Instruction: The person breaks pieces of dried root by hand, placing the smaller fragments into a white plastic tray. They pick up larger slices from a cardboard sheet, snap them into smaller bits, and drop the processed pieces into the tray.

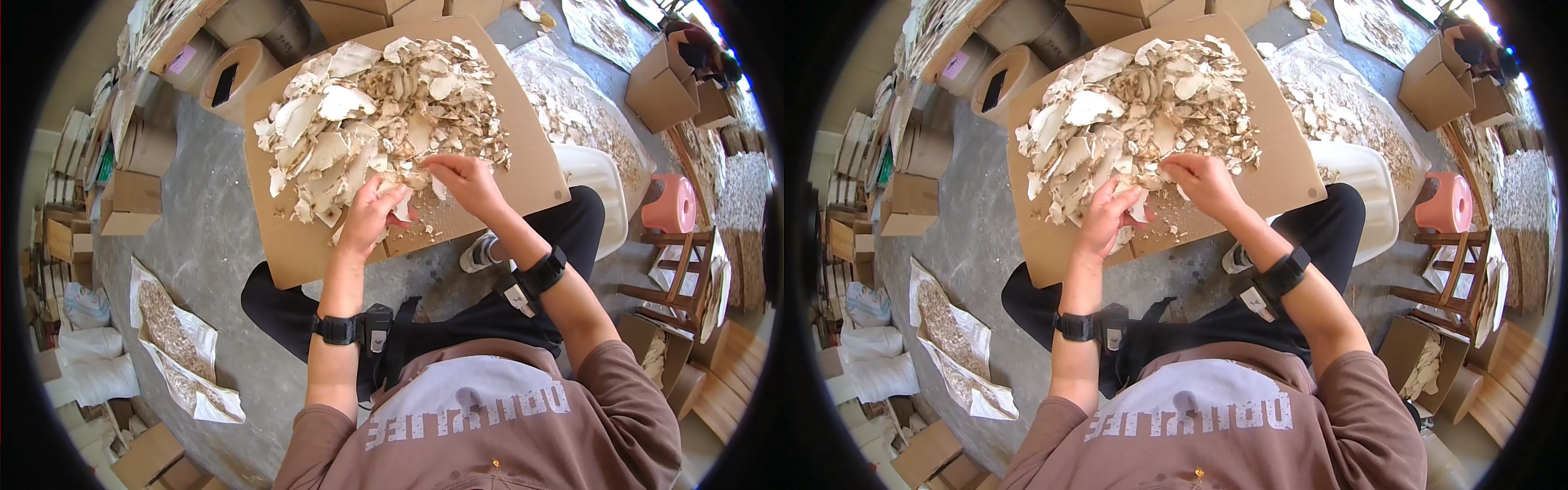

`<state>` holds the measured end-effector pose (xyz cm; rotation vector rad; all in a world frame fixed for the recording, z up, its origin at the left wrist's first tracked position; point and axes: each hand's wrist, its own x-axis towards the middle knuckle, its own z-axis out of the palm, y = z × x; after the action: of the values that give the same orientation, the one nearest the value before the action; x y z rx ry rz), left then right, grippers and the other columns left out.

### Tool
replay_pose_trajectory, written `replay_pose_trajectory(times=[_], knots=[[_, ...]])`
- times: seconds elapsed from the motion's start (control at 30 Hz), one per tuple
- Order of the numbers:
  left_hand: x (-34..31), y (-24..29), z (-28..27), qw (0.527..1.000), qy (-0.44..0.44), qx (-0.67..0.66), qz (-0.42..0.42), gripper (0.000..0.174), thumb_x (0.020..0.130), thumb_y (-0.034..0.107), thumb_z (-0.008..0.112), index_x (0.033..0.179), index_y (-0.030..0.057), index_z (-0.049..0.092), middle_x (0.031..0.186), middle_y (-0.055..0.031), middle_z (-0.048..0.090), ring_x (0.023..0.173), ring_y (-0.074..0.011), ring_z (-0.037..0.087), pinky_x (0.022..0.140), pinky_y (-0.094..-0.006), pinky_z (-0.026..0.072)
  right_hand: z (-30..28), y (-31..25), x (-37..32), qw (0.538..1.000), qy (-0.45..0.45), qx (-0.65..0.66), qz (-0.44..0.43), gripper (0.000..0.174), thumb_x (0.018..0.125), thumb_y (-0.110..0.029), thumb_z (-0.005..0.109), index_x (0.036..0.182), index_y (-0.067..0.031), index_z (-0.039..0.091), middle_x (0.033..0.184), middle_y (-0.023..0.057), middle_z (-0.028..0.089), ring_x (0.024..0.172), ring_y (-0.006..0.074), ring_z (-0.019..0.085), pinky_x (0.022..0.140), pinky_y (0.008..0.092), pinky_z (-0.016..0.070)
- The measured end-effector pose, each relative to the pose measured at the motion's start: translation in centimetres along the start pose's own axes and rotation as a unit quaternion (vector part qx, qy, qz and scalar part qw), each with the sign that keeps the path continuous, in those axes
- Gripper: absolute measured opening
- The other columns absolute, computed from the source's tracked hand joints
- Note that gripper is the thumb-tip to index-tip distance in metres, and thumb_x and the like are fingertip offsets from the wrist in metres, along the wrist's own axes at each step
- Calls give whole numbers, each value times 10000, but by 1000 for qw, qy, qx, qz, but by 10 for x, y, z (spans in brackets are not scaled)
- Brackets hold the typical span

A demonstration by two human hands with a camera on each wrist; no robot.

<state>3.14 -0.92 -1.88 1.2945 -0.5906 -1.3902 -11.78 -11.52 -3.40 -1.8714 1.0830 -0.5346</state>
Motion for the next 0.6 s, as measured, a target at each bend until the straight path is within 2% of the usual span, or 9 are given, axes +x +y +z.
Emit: replay_pose_trajectory(times=[0.07,0.17,0.4,0.5,0.57,0.6], knots=[[-1,2,4,999,-24,17,17,250,840,148,498,1044,14,443,857,-79,569,641,-162,597,472,-257,497,4,-4,-1,985,-39,141,-89,194,788,-190,562,900,-53,641,638,74,606,557,114,542,546,273,437],[-3,7,3,998,-49,39,18,254,839,136,493,1052,8,443,871,-72,570,635,-142,591,461,-235,484,-8,-8,-1,987,-89,101,-83,178,783,-165,562,897,-54,642,652,81,610,569,129,557,553,272,441],[-3,5,12,985,-28,167,20,215,837,127,504,1008,-1,491,812,-52,580,584,-121,583,431,-202,452,-15,-24,-9,989,-99,15,-106,179,787,-171,550,884,-51,643,647,105,600,585,125,559,574,285,445],[-3,4,9,980,11,194,44,190,833,126,511,981,6,507,777,-52,583,572,-118,583,428,-213,451,-14,-21,-8,990,-106,23,-91,187,797,-172,540,888,-42,639,648,74,602,571,123,546,573,289,446],[-1,1,4,995,58,59,62,180,835,137,506,970,18,510,788,-71,587,582,-133,587,434,-235,459,-14,-13,-6,985,-27,166,36,192,804,-170,532,877,-26,635,633,21,581,550,120,523,558,284,443],[0,-1,0,995,56,58,62,180,835,137,506,970,18,510,788,-71,587,582,-133,587,434,-235,459,-18,-5,-4,985,-25,165,36,192,804,-170,532,877,-26,635,633,21,581,550,120,523,558,284,443]])
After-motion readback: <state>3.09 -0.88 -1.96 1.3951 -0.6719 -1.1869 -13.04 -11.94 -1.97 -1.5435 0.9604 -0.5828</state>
